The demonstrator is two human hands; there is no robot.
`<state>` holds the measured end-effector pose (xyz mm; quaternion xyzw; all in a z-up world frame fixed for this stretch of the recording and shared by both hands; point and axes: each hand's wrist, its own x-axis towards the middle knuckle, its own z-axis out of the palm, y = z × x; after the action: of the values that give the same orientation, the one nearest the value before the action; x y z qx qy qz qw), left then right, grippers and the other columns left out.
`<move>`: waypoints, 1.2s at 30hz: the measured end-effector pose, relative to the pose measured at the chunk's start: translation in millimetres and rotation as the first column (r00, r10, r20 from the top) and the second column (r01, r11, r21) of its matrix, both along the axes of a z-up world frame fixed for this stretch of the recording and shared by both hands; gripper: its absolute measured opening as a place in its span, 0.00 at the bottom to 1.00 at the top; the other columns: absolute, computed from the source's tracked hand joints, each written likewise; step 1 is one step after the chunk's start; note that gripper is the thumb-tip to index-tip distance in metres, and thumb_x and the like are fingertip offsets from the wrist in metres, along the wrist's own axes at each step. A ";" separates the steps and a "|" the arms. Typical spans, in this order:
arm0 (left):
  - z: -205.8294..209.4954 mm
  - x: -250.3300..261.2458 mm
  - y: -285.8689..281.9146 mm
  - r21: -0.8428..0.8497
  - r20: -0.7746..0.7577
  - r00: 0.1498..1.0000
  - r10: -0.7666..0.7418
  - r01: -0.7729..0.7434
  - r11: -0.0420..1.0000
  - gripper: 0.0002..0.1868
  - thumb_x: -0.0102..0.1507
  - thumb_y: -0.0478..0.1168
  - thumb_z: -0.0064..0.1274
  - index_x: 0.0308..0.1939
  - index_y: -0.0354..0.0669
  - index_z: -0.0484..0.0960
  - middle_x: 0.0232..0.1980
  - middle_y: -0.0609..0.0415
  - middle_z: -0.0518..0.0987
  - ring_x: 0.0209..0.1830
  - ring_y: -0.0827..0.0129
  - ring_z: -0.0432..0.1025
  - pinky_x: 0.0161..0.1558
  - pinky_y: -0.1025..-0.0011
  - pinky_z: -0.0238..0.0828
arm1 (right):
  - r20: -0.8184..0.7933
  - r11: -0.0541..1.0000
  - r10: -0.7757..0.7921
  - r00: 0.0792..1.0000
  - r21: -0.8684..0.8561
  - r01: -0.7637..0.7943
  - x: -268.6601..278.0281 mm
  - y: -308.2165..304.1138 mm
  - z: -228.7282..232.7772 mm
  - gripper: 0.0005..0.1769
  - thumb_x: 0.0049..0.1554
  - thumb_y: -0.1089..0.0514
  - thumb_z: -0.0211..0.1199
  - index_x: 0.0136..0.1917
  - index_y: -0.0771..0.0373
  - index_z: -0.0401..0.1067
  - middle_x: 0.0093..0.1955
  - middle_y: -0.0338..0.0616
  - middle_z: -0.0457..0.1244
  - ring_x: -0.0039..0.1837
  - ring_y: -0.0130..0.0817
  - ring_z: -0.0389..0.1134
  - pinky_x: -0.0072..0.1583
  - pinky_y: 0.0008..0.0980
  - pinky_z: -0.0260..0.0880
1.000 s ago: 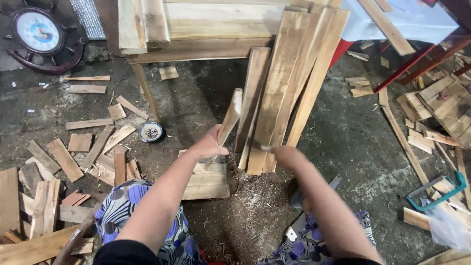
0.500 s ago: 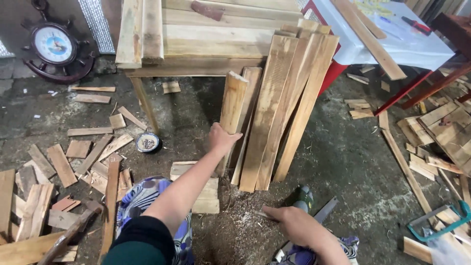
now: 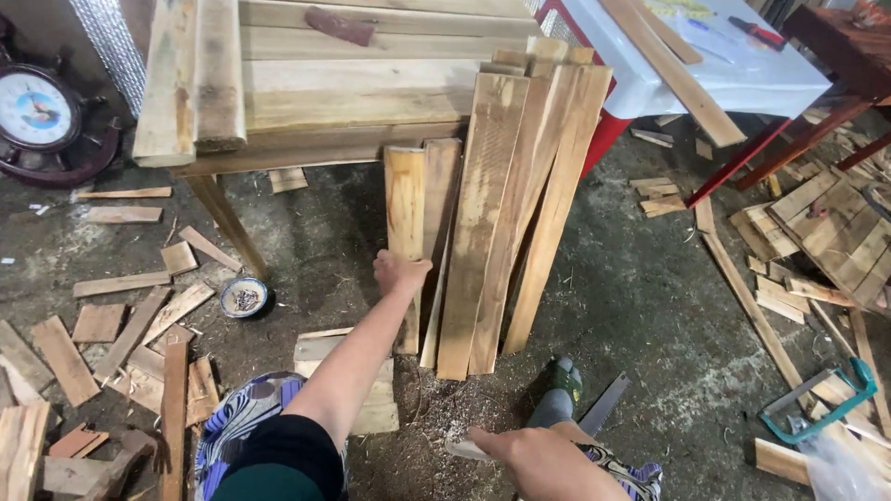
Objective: Hand-sanding the edges and surfaces of wooden planks using sandpaper to smooth them.
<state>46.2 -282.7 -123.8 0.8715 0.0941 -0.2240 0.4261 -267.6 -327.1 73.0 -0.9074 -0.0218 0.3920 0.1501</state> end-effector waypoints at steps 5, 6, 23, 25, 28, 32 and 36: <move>-35.1 11.4 5.5 -0.075 0.009 1.000 0.019 -0.019 0.997 0.26 0.64 0.41 0.57 0.60 0.38 0.63 0.65 0.44 0.65 0.63 0.48 0.68 0.55 0.51 0.74 | -0.063 0.985 -0.004 0.998 0.175 0.015 12.7 7.1 7.6 0.49 0.58 0.33 0.64 0.82 0.56 0.50 0.29 0.42 0.53 0.31 0.31 0.53 0.37 0.43 0.52; -26.8 10.3 9.5 -0.086 0.001 1.000 -0.021 0.021 0.996 0.24 0.64 0.41 0.55 0.59 0.38 0.63 0.65 0.44 0.66 0.61 0.47 0.70 0.53 0.52 0.76 | -0.063 0.985 -0.013 0.998 0.172 0.023 14.8 7.9 8.7 0.49 0.58 0.31 0.63 0.82 0.56 0.50 0.29 0.42 0.52 0.32 0.32 0.52 0.37 0.43 0.51; 232.9 7.9 128.9 0.248 0.926 0.297 -0.235 -0.007 0.969 0.20 0.62 0.49 0.59 0.54 0.46 0.77 0.59 0.49 0.72 0.64 0.54 0.64 0.69 0.50 0.58 | -0.211 0.995 -0.078 0.974 -0.076 0.063 18.4 39.5 46.5 0.41 0.63 0.49 0.57 0.83 0.32 0.44 0.70 0.34 0.62 0.67 0.38 0.67 0.54 0.56 0.62; 280.2 27.5 165.2 0.736 0.595 0.679 -0.430 -0.244 0.632 0.42 0.67 0.67 0.41 0.71 0.36 0.62 0.71 0.43 0.66 0.68 0.54 0.62 0.72 0.55 0.56 | -0.292 0.992 -0.122 0.949 -0.055 0.111 19.8 49.0 65.8 0.50 0.58 0.41 0.68 0.85 0.34 0.43 0.47 0.42 0.64 0.56 0.42 0.68 0.60 0.77 0.57; 269.2 68.2 224.1 0.689 0.612 0.692 -0.382 -0.231 0.687 0.57 0.59 0.82 0.46 0.72 0.37 0.68 0.69 0.34 0.70 0.71 0.36 0.57 0.65 0.36 0.53 | -0.084 0.993 -0.040 0.996 0.106 0.049 3.8 30.5 18.7 0.40 0.60 0.68 0.54 0.82 0.47 0.52 0.44 0.43 0.64 0.46 0.38 0.67 0.50 0.41 0.63; 279.7 59.9 246.2 0.517 0.437 0.853 -0.285 0.020 0.856 0.46 0.63 0.72 0.56 0.65 0.35 0.70 0.62 0.35 0.71 0.54 0.39 0.74 0.47 0.44 0.75 | 0.146 0.996 0.023 0.989 0.080 -0.035 -1.5 19.9 -24.0 0.40 0.54 0.72 0.49 0.78 0.50 0.59 0.50 0.55 0.69 0.49 0.55 0.70 0.50 0.49 0.66; 251.8 81.4 263.7 0.331 0.505 0.841 -0.195 0.020 0.943 0.36 0.61 0.61 0.66 0.60 0.37 0.79 0.52 0.38 0.82 0.48 0.40 0.77 0.41 0.48 0.73 | 0.071 0.998 0.059 0.996 0.009 -0.060 7.5 26.4 -25.0 0.42 0.54 0.74 0.44 0.79 0.51 0.58 0.47 0.51 0.65 0.47 0.49 0.65 0.44 0.47 0.60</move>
<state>127.6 -19.0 128.1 0.9593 -0.0425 0.0196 0.2783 -260.1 -300.7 47.9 -0.9187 -0.0565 0.3641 0.1426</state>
